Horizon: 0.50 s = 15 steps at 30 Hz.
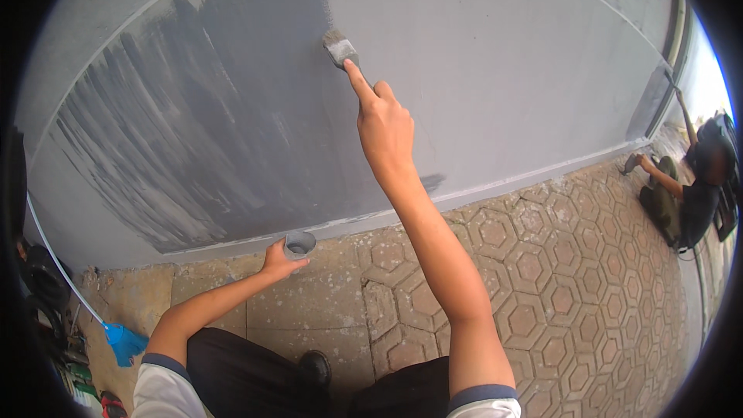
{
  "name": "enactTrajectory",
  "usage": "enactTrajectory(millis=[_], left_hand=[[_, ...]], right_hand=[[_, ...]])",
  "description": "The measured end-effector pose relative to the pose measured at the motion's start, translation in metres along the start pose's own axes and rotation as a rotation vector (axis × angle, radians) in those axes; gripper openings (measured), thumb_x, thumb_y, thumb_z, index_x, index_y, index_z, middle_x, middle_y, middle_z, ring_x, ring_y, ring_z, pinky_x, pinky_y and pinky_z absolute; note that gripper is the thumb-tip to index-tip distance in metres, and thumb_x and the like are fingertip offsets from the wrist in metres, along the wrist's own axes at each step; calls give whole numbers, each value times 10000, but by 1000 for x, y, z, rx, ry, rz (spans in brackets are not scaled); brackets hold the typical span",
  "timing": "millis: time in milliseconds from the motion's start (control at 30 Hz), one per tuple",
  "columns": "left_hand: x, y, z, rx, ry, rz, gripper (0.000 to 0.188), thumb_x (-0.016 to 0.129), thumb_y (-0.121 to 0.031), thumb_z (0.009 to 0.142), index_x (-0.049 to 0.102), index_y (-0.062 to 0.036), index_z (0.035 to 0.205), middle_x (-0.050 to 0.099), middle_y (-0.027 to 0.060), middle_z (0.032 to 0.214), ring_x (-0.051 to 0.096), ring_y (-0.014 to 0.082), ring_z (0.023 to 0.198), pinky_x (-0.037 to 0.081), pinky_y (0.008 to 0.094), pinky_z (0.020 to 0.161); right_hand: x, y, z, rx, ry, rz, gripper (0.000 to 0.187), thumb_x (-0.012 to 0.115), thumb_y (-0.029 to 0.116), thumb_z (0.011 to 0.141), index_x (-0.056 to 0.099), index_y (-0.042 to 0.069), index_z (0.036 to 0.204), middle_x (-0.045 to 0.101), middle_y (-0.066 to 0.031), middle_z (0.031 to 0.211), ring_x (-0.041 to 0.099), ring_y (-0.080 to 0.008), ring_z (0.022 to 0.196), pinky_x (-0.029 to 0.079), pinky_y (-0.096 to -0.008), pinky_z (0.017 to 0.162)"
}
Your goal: The person paints the lower part of an exterior wall with a paintbrush, applying paint from a paint container.
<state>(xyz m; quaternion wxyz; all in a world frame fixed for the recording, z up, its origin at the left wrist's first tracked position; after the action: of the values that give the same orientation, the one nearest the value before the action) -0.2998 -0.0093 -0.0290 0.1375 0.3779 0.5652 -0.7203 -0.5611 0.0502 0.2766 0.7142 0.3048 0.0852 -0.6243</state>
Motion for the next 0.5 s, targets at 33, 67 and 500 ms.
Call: enactTrajectory(millis=[33,67,500], left_hand=[[1,1,1,-9,11,-11,568,783,-274,571,590,22,1015,636,179,1007,612,285,965,463,352,873],[2,1,2,-6,13,-9,568,783,-274,571,590,22,1015,636,179,1007,612,285,965,463,352,873],[-6,-14,3,-4,-27,30,548,782,-271,564,608,-2,1009,650,148,988,622,263,943,468,345,853]], right_hand=[[4,-3,1,2,-2,-2,495,492,-4,798,536,233,1231,569,-108,748,603,-297,600,479,-395,507],[13,-11,1,30,7,-27,482,504,18,821,522,250,1243,545,-111,701,588,-301,580,463,-393,491],[138,-99,-137,154,679,-305,491,482,55,822,468,225,1282,635,-132,781,638,-309,659,528,-401,562]])
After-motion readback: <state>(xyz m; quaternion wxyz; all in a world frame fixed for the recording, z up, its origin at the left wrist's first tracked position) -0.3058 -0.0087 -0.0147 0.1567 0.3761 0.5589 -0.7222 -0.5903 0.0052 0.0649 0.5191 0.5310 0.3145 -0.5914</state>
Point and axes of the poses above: each hand's wrist, its own z-axis towards the middle knuckle, its own x-axis out of the palm, y = z × x, the point moved 9 cm from there along z, towards the middle knuckle
